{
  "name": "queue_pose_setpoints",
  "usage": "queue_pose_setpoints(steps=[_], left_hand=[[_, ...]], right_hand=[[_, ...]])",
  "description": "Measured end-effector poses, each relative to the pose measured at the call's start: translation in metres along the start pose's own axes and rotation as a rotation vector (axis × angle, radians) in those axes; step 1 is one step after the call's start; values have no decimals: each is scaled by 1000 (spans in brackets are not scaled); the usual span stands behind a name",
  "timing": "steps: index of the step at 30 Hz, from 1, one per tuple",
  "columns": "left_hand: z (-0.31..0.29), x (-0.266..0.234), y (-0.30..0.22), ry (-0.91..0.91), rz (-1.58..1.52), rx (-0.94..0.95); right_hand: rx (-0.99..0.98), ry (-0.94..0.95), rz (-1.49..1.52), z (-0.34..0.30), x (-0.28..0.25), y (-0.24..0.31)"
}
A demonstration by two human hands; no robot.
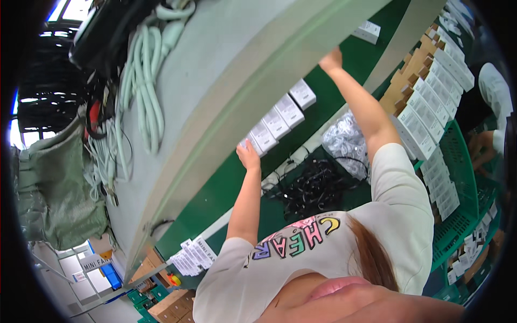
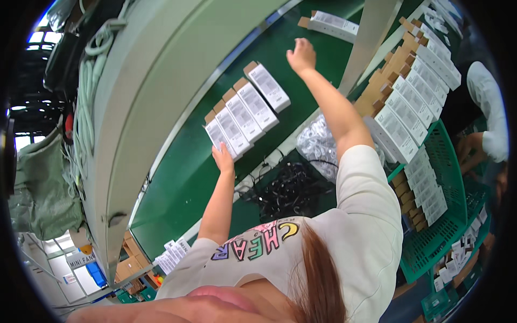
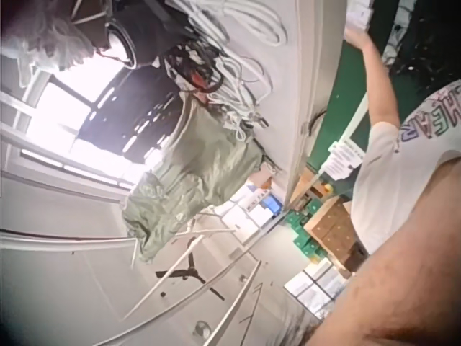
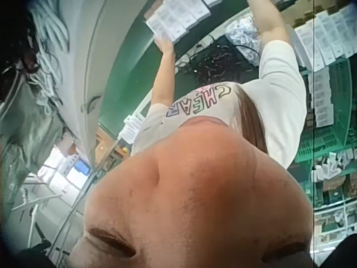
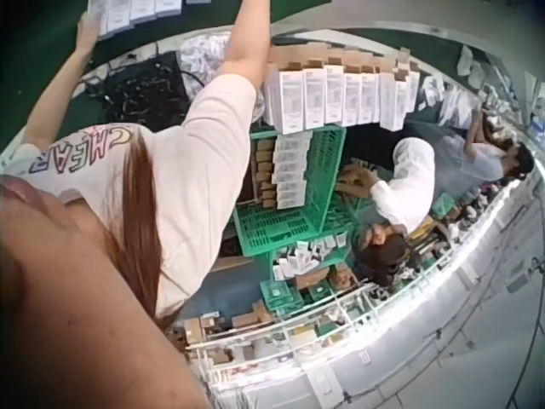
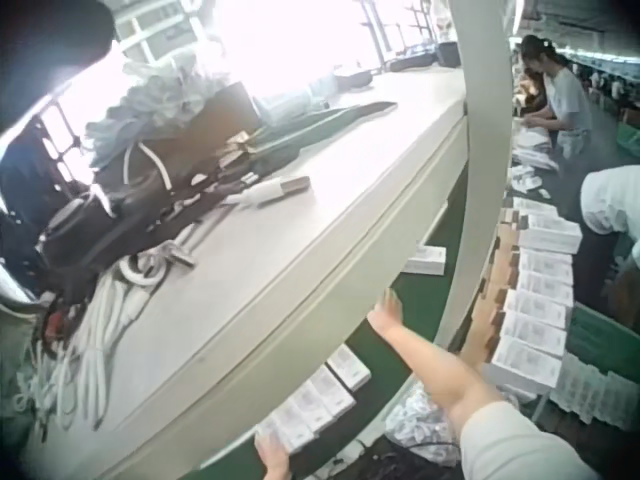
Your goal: The person packs charging cables and lanyards into small boxes containing mini fans, closes the box flaps, and stacks the packaged boxes into a plastic crate and onto the assembly table.
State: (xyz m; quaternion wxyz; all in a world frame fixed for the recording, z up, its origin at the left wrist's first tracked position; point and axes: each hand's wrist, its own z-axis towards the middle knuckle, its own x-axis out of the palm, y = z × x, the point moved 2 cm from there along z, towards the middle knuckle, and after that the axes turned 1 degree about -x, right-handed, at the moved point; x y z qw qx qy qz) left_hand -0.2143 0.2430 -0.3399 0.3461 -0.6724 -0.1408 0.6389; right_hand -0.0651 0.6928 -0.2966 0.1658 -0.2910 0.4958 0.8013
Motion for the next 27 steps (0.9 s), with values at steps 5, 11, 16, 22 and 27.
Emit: queue_pose_setpoints(steps=[5,11,16,22,27], left_hand=[[2,-10,15,74,53,108],[19,-11,11,47,33,138],[16,-16,54,80,53,-29],[7,-16,-10,148,53,32],[9,-27,7,69,48,-127]], right_hand=[[236,8,-465,82,-9,-35],[283,-31,-860,146,-25,-95],[358,473,-709,99,-30,-43],[65,671,-243,-8,42,-5],[324,824,607,-88,20,51]])
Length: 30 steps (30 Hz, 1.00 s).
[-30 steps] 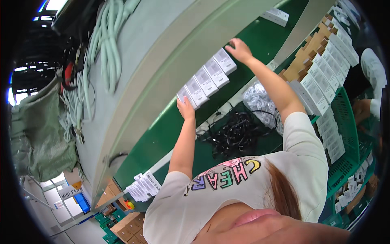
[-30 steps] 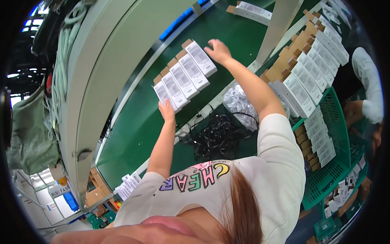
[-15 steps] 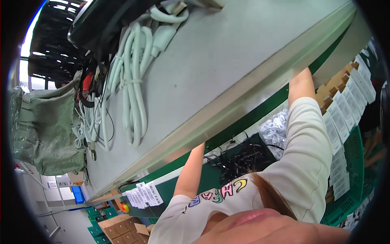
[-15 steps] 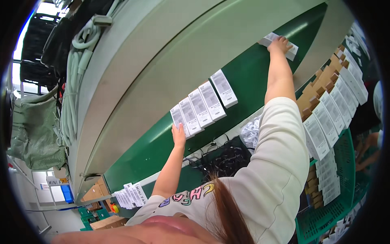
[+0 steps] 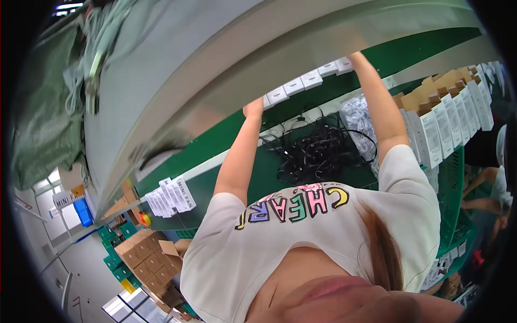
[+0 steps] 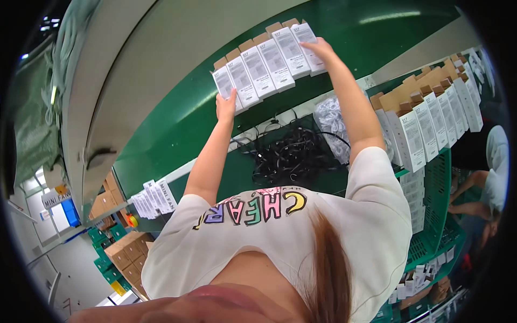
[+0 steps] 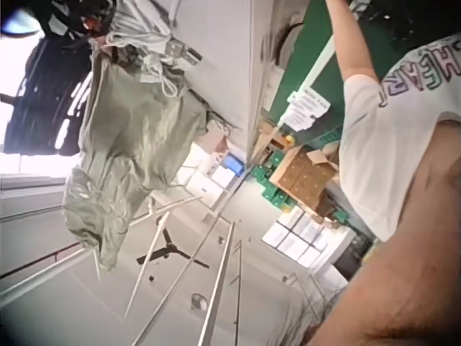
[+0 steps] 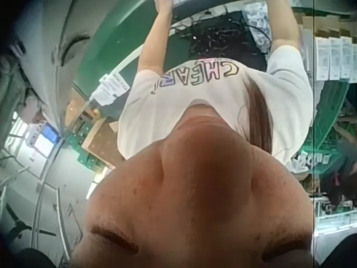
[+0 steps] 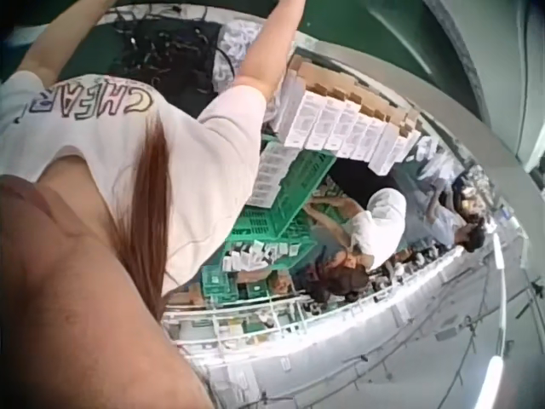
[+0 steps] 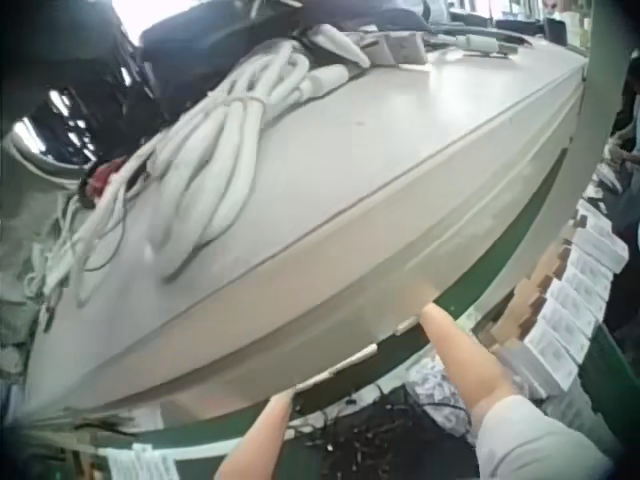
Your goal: The person packs charging cables and lanyards into small boxes containing mini fans, closes the box flaps, and stacks the packaged boxes into a plastic crate and onto the assembly table.
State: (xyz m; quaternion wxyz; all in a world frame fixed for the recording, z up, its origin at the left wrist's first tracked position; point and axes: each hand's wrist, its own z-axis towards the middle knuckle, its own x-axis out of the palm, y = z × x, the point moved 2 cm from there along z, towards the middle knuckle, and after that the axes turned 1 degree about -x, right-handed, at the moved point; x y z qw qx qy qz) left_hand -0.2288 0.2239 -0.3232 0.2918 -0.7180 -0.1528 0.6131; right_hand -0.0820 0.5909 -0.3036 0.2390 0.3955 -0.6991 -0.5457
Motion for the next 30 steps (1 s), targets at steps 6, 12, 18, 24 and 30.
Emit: queue_pose_setpoints(steps=[6,12,18,24,30], left_hand=[[-7,-23,5,-16,9,-162],[3,-43,44,-68,36,-274],[10,-96,160,-31,-254,-297],[14,-162,230,-12,-473,-354],[-10,-221,293,-47,-836,-389]], right_hand=[[21,132,568,-4,17,22],[299,217,380,15,45,-25],[397,459,497,-57,143,2],[357,527,527,-54,246,3],[47,580,255,-111,355,80]])
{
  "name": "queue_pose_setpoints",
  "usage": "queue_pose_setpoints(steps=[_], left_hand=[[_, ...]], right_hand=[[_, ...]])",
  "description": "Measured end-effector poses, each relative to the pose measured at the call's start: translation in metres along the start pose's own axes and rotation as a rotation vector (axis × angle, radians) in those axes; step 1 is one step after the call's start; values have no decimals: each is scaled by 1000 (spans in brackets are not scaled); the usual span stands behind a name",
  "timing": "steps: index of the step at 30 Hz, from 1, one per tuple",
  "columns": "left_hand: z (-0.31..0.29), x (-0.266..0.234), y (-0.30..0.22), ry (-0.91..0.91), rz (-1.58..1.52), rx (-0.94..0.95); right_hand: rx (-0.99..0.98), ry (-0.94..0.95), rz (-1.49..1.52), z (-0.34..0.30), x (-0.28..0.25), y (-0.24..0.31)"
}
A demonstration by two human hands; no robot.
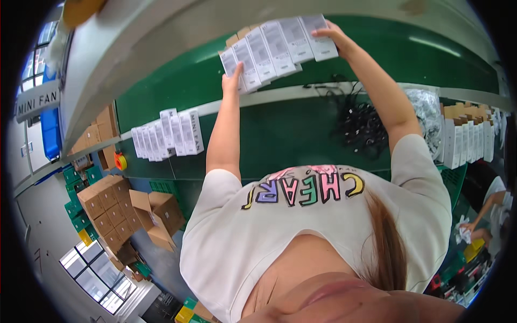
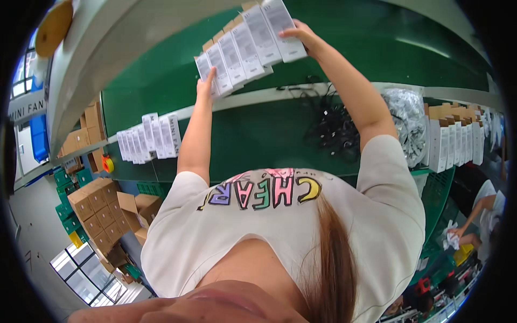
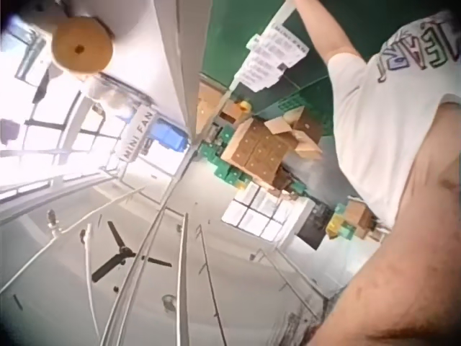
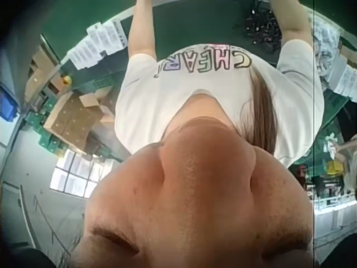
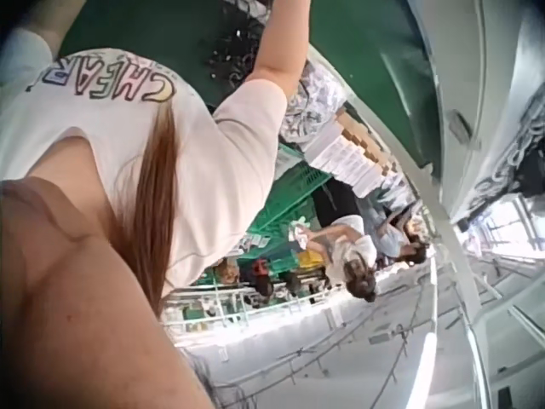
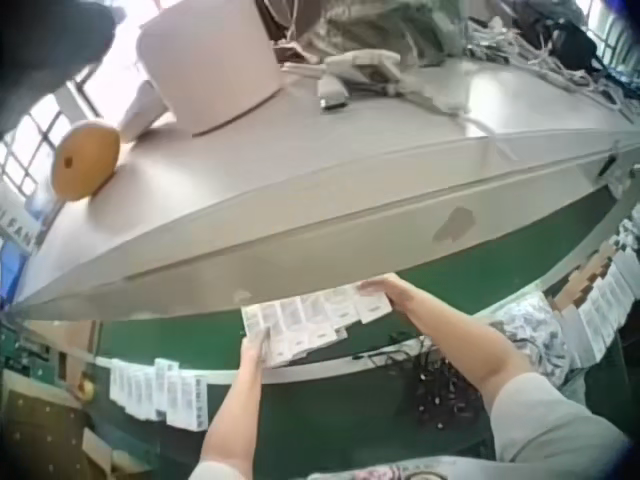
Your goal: The person packs charging cables and lanyards into small boxes containing mini fans, closes the box flaps, and stacks the packaged boxes into a plastic crate and onto the assembly table.
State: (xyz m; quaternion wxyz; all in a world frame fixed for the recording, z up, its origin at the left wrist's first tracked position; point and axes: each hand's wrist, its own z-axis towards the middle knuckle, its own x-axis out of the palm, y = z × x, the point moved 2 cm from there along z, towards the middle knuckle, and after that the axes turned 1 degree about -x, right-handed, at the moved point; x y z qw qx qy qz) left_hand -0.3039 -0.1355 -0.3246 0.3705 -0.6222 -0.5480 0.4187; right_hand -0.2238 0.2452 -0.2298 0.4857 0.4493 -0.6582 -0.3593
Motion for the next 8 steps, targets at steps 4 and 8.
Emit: queue_pose_setpoints(steps=[4,8], left_hand=[[-4,-45,-17,-90,-132,-46],[-6,-101,4,-88,-319,9]], right_hand=[[-49,28,-152,9,68,16],[-328,21,-628,3,134,35]])
